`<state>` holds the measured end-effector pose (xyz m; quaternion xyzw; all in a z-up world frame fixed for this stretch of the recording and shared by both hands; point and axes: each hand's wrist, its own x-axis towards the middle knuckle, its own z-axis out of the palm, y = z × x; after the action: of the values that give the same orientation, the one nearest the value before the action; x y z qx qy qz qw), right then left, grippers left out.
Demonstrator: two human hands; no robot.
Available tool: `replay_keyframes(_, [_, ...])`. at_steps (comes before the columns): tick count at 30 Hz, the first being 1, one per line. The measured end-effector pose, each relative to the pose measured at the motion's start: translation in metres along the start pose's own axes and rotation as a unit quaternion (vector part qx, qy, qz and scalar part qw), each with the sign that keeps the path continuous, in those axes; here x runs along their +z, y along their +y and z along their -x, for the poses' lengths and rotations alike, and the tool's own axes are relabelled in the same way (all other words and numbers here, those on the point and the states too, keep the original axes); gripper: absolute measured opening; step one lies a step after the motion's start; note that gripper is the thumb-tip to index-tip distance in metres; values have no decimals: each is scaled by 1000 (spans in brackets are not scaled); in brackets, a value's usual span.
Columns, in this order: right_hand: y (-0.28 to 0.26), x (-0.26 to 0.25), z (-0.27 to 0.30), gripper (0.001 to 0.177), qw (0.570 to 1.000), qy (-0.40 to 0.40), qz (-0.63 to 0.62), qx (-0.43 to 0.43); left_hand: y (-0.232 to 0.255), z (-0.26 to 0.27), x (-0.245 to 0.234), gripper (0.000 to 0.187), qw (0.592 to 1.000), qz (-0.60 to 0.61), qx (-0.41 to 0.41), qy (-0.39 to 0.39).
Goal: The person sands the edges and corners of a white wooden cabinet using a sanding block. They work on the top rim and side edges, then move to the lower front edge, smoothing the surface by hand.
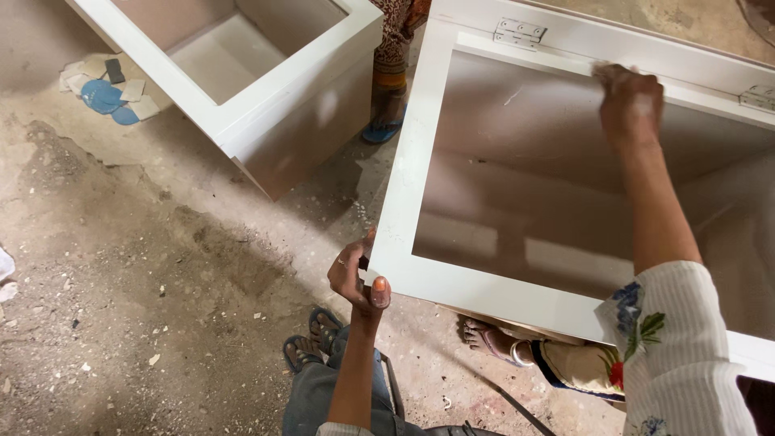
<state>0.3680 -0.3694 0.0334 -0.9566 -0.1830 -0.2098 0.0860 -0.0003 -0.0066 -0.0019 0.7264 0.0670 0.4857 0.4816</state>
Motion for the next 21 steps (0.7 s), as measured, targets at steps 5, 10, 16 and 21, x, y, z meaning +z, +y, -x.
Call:
replay_keyframes(5, [53,-10,7,18,995,34,70,66,-3,-4,5,82,999,23,-4,24])
replay_keyframes(10, [25,29,-7,16,983,139,91,82,1,1,5,85,999,21,-11,29])
replay_keyframes(16, [-52,15,-18,15,994,93,51,-24,2,-3,2,81,1000,21,14,13])
replay_keyframes(21, [-64,-14,-20,19,991,60,99,-69,1,-2,5,84,1000,14,2,12])
